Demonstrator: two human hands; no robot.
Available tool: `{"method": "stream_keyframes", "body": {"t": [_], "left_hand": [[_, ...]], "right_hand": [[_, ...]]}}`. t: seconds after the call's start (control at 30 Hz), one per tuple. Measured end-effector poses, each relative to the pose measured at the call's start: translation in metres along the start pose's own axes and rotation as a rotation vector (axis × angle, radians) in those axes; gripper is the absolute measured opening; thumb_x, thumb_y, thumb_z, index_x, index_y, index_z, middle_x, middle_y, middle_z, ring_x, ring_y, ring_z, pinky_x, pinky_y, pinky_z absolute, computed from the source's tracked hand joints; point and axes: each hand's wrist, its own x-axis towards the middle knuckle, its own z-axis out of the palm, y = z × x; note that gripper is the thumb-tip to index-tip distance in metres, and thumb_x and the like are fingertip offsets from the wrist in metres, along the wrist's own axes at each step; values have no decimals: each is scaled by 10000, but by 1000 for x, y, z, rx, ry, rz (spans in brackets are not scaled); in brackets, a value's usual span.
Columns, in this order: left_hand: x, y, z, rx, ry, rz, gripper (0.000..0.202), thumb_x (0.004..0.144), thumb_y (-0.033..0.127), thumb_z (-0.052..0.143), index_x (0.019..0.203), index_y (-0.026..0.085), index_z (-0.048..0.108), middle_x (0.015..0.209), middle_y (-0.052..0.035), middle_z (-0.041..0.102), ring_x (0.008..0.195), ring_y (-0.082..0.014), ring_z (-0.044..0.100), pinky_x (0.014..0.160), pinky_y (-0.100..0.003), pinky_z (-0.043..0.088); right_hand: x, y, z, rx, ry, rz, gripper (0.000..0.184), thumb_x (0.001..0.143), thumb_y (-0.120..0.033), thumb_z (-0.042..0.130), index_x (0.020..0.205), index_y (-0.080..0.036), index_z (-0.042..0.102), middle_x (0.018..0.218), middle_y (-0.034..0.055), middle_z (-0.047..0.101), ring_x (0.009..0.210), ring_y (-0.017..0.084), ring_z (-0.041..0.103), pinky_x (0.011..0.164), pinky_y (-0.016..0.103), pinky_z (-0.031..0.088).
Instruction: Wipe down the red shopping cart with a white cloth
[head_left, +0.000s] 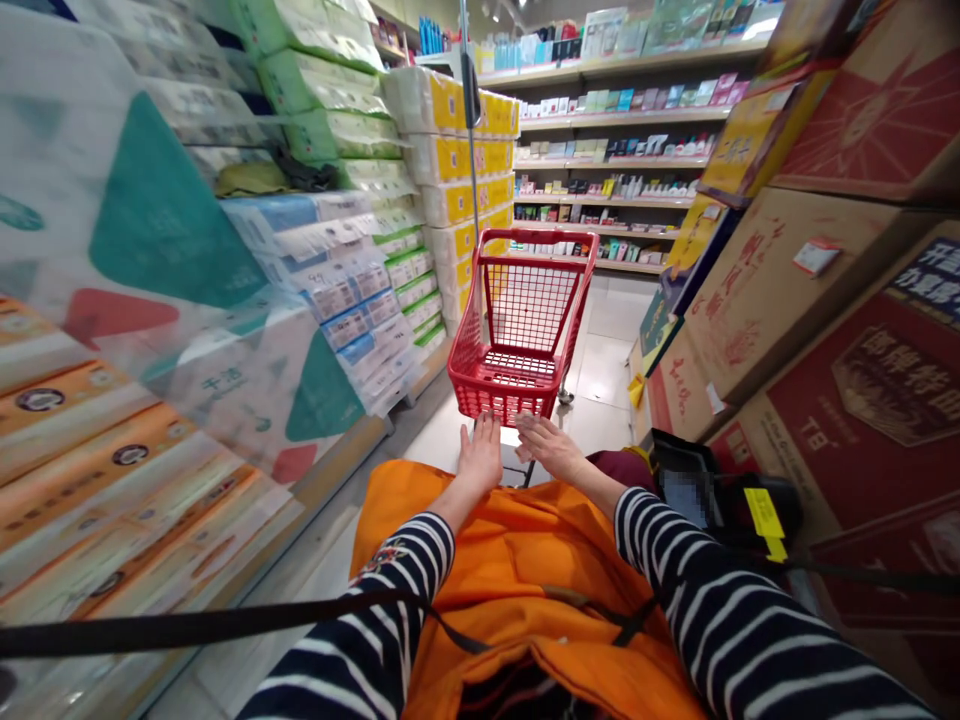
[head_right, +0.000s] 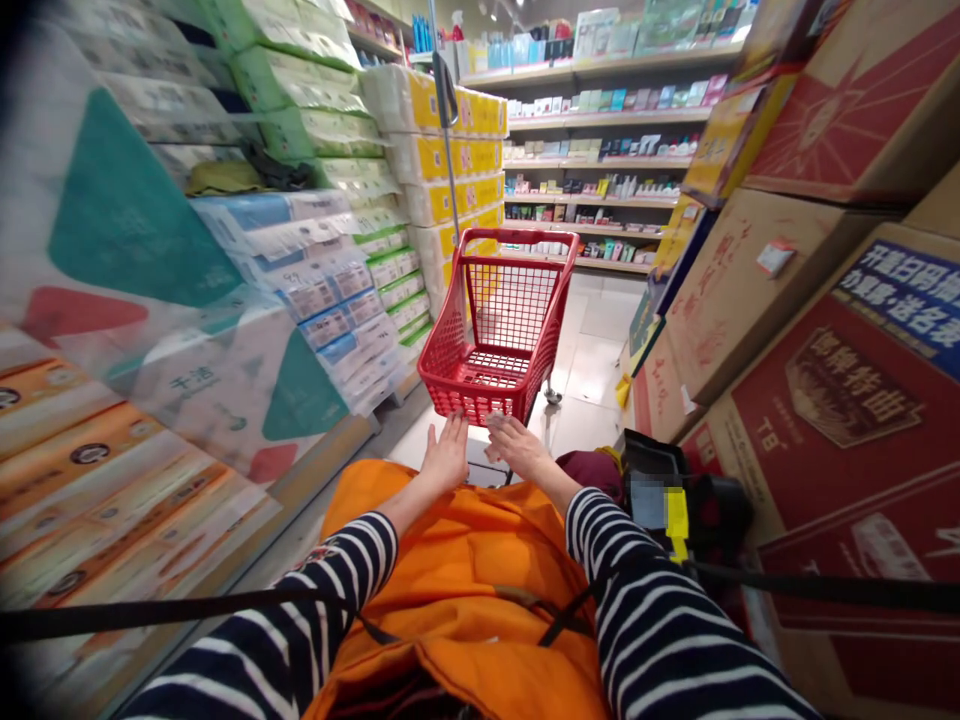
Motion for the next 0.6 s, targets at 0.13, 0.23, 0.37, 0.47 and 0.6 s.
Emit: {"method": "stream_keyframes", "body": {"t": [0.13, 0.23, 0.37, 0.47, 0.6], "left_hand": [[-4, -15, 2, -30, -17, -70, 724, 736, 184, 396, 1408, 89, 146, 1494, -114, 87, 1370, -235, 59, 1085, -530, 96], [-3, -26, -1, -45, -21, -151, 756, 716, 189, 448, 1409, 118, 153, 1496, -110, 76, 1372, -244, 30, 1084, -537, 70], [4, -34, -23, -235, 64, -279, 760, 725, 189, 497, 1405, 128, 161, 1489, -134, 114, 1369, -252, 67, 1086, -536, 97], [-4, -32, -66, -560, 236, -139, 805, 731, 266, 563, 1409, 152, 143, 1478, -140, 165, 1349, -263, 172, 1086, -490, 195], [-57, -22, -144, -834, 552, 236, 807, 741, 448, 573, 1404, 256, 155, 1462, -54, 244, 1339, -278, 153, 1041, -467, 281]], "right_hand": [[27, -17, -7, 41, 27, -43, 332, 862, -81, 416, 1149, -135, 573, 1259, 108, 532, 1256, 230, 381, 1016, 425, 356], [66, -18, -21, 59, 111, -43, 398, 874, -72, 373, 1246, -145, 494, 1333, 86, 461, 1313, 231, 276, 1067, 453, 274], [92, -16, -13, 76, 55, -19, 373, 886, -93, 377, 1233, -139, 506, 1306, 103, 487, 1294, 233, 317, 1070, 468, 267], [83, -19, 4, 102, -28, -2, 350, 880, -108, 401, 1206, -127, 527, 1278, 119, 512, 1268, 231, 361, 1062, 450, 295], [69, -21, 11, 150, -42, 82, 412, 875, -110, 409, 1280, -166, 458, 1341, 83, 450, 1291, 208, 322, 1086, 409, 262]]}}
